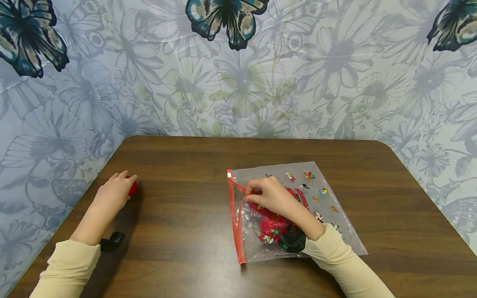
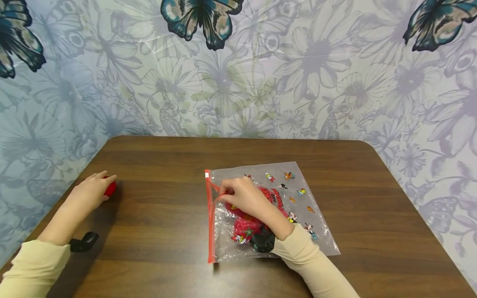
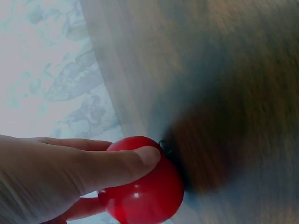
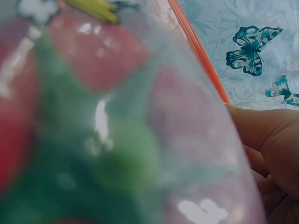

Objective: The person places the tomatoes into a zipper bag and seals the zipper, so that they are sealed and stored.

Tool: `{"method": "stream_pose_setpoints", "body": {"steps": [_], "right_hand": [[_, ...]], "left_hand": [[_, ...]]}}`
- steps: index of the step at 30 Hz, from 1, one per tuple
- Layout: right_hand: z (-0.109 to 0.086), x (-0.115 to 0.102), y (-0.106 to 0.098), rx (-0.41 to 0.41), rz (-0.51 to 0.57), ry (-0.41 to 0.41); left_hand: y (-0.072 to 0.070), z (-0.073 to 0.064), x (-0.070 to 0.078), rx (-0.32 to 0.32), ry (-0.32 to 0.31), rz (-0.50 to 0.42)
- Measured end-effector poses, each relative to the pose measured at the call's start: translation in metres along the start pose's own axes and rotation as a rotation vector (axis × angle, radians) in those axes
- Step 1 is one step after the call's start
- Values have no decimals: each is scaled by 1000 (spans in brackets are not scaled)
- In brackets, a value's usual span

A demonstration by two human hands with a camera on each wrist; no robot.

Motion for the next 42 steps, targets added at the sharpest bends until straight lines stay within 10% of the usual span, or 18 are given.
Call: {"method": "stream_pose_setpoints", "body": {"steps": [19,28,42], "right_hand": [[-1,-1,0,0,-2,7],[0,-2,1,-1,-6,6],[-2,0,1,7,-12,-4]], "left_hand": [[6,-8,-4,-1,81,104],[-7,-5,-24,100,45,-296],[13,-7,-37,185,-60,-370]]}}
Point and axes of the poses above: each hand's wrist, its own z-axis towards the middle knuckle, its own y-axis out of the palm, x = y × z, the point moved 6 cm from there along z, towards the middle knuckle, and after that the axes turned 4 degrees about -y, right-handed, at the moved point
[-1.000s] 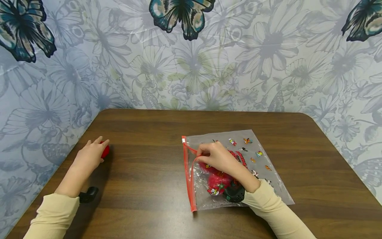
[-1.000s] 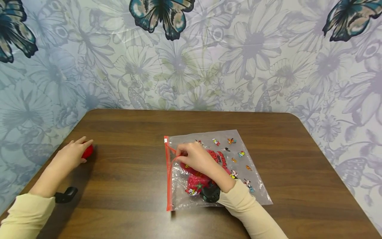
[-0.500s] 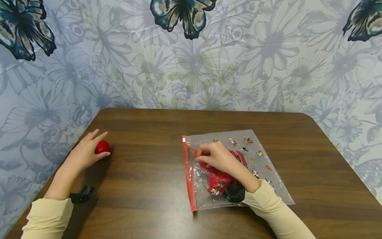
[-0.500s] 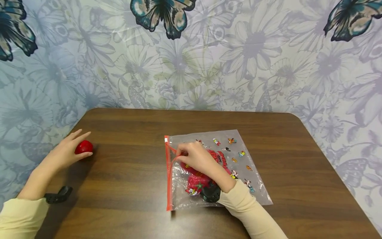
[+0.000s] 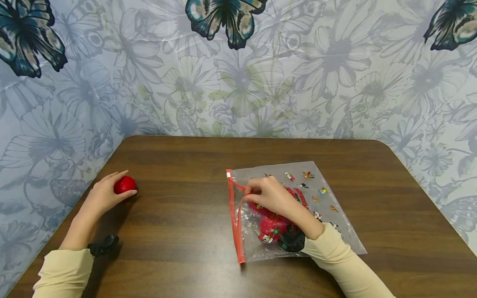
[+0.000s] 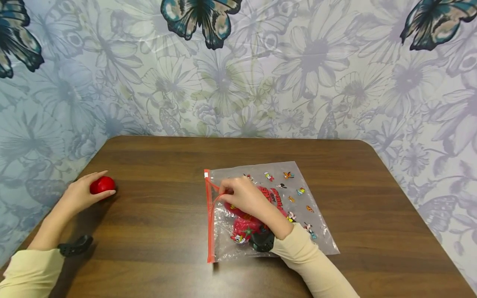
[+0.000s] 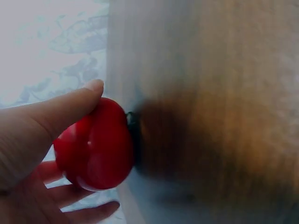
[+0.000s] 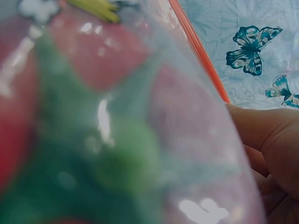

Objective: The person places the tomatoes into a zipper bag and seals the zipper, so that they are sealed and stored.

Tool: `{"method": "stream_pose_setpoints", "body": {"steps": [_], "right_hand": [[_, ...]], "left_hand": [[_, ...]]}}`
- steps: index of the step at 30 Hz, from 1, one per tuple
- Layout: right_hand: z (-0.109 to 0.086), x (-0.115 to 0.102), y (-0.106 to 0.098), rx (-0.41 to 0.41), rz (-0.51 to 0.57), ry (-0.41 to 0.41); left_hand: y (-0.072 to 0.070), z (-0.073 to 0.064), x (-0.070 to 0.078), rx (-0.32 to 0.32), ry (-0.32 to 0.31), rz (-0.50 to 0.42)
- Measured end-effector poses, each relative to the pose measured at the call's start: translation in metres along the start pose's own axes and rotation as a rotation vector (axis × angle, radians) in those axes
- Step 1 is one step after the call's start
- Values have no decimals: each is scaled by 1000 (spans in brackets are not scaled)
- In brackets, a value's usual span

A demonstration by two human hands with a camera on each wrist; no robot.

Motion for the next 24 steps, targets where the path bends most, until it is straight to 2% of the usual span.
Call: {"method": "stream_pose_setpoints", "body": {"steps": [12,24], "right_hand": [[-1,-4,2,-2,1,8],[-3,-15,9,14,-13,20]], "left_hand": [[-1,-3,3,42,-10,1],[-8,0,30,103,113,-158]]}}
Point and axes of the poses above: each hand's wrist, its own z-axis towards the middle knuckle, its own y-axis out of the palm, x = y × z, the point moved 6 cm from there along z, towards the middle knuckle, and after that the axes turned 4 degrees about -y, right-handed, at the moved point
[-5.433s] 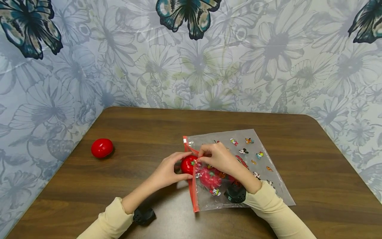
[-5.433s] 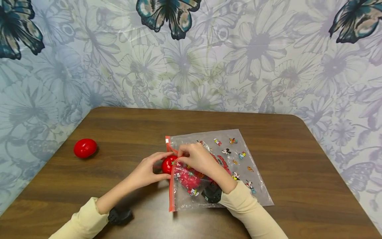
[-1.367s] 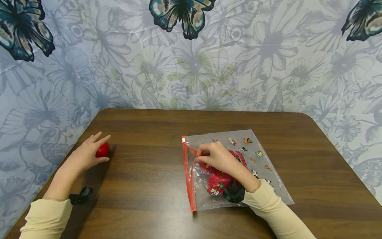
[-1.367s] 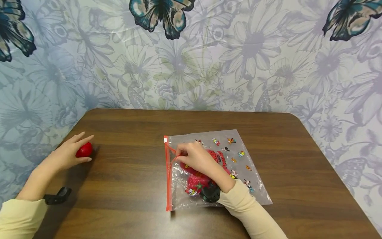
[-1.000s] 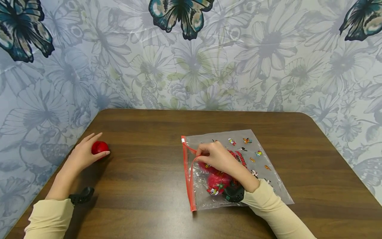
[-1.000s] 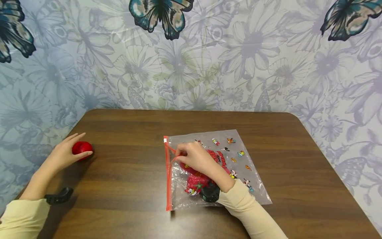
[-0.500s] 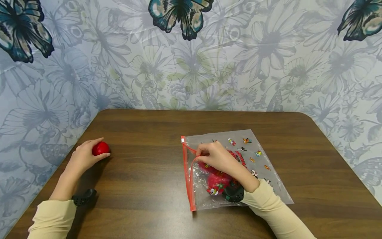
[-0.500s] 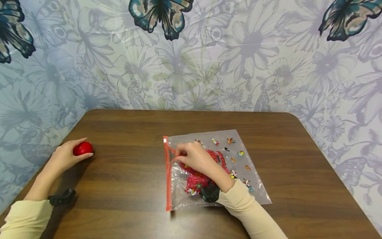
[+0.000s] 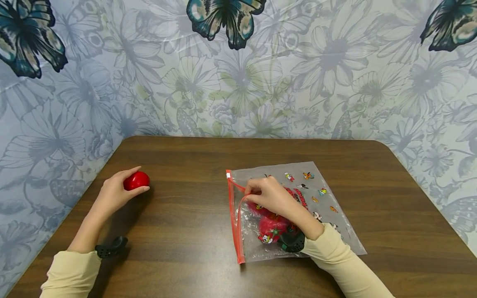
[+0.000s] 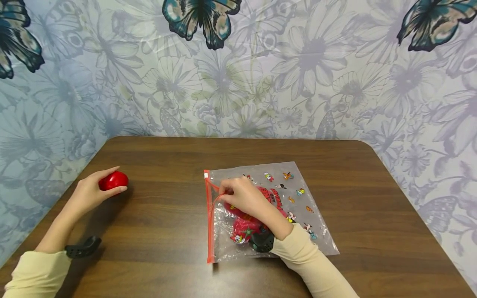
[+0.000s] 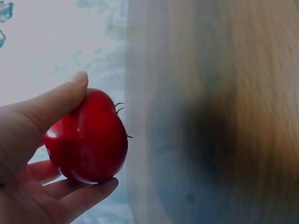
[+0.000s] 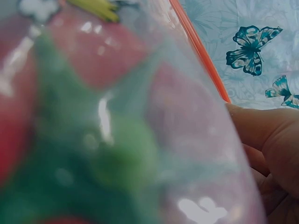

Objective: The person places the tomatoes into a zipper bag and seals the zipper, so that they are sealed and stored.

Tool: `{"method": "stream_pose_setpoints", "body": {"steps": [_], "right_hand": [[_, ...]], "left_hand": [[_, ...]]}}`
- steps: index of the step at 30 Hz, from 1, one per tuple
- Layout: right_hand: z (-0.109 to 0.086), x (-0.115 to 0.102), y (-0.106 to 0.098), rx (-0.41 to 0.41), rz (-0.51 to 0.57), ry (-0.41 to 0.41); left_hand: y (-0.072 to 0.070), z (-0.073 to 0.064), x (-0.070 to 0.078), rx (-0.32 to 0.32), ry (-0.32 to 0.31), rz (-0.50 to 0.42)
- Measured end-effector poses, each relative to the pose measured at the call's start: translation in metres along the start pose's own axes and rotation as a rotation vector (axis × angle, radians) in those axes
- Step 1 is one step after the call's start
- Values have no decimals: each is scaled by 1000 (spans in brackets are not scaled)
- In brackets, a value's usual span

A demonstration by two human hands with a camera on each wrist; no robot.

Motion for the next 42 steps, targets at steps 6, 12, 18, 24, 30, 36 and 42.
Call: {"method": "stream_pose_setpoints", "body": {"steps": [6,12,18,24,30,36,42], "right_hand": [[-3,-3,-1,-3,6,2],[-7,-6,-2,-7,15,0],[-5,-4,-3,0,3,-8],[-3,-2,-3,6,-7,-17],[0,0,-4,27,-39,-30],[4,3,-3,31,-61,-29],[7,6,-2,30,-64,-21]], "left_hand": [[-1,-4,28,6,18,-73],[9,-9,64,8,49,-169],[32,-9,92,-69,77,-273],[54,-12,114,-150,92,-374],[73,-14,132,-207,115,-440],[94,-15,149,-272,141,-542],[114,-15,164,-307,175,-614]]}}
Point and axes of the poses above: each hand's wrist, its own z-axis towards the middle knuckle, its own y-axis out of the palm, x = y × z, the point moved 6 cm from there along z, towards the middle knuckle, and after that the axes turned 4 degrees about -y, right-handed, at the moved point
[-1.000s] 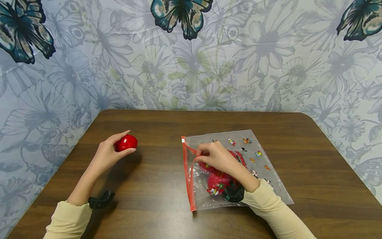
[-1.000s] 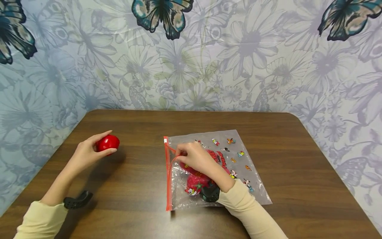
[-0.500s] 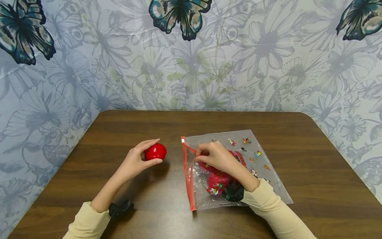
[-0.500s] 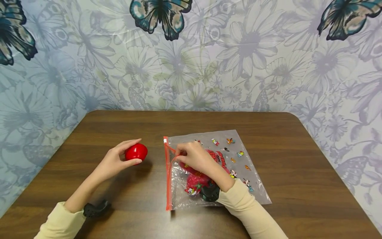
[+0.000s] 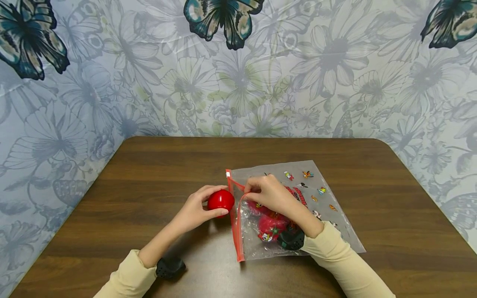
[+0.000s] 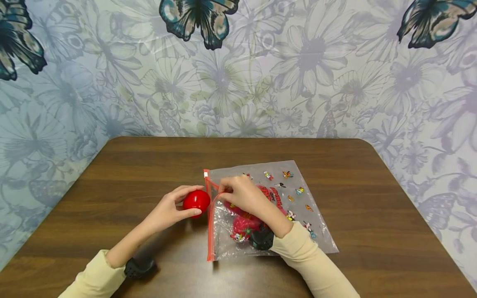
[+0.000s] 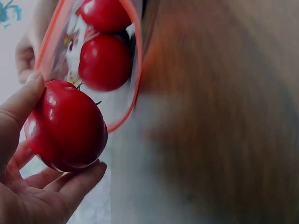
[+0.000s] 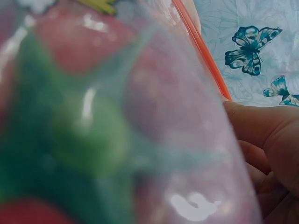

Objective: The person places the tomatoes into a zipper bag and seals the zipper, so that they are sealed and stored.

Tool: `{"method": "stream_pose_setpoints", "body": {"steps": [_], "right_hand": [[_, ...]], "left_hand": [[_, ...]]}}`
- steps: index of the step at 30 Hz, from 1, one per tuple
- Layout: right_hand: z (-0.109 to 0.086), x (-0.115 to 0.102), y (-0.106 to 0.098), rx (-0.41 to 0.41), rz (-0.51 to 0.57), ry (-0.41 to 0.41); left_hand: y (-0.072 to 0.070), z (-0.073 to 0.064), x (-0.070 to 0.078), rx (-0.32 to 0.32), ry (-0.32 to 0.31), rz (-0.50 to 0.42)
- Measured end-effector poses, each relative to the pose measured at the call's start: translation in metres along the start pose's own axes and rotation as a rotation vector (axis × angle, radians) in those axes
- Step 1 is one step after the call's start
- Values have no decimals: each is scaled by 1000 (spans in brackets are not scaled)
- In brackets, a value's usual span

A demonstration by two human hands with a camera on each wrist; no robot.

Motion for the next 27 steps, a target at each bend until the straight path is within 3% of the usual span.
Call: {"method": "stream_pose_setpoints", "body": {"steps": [14,20,27], "right_hand": [[1,-1,1,-9,15,-3],[0,-1,2,-15,11,6],[0,0,2,-18,-2,11]], "left_hand": [[28,5,0,-16,-11,62],[37,8,8,12,36,167],[48,7,19,-5,78,243]]}}
Point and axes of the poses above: each hand's wrist, its own z-axis towards the middle knuckle, its own y-axis out of the palm, x = y × z, the point moved 6 cm from there along z, towards the middle knuckle, and after that the axes turned 4 degrees about -y, right-handed, at the moved point
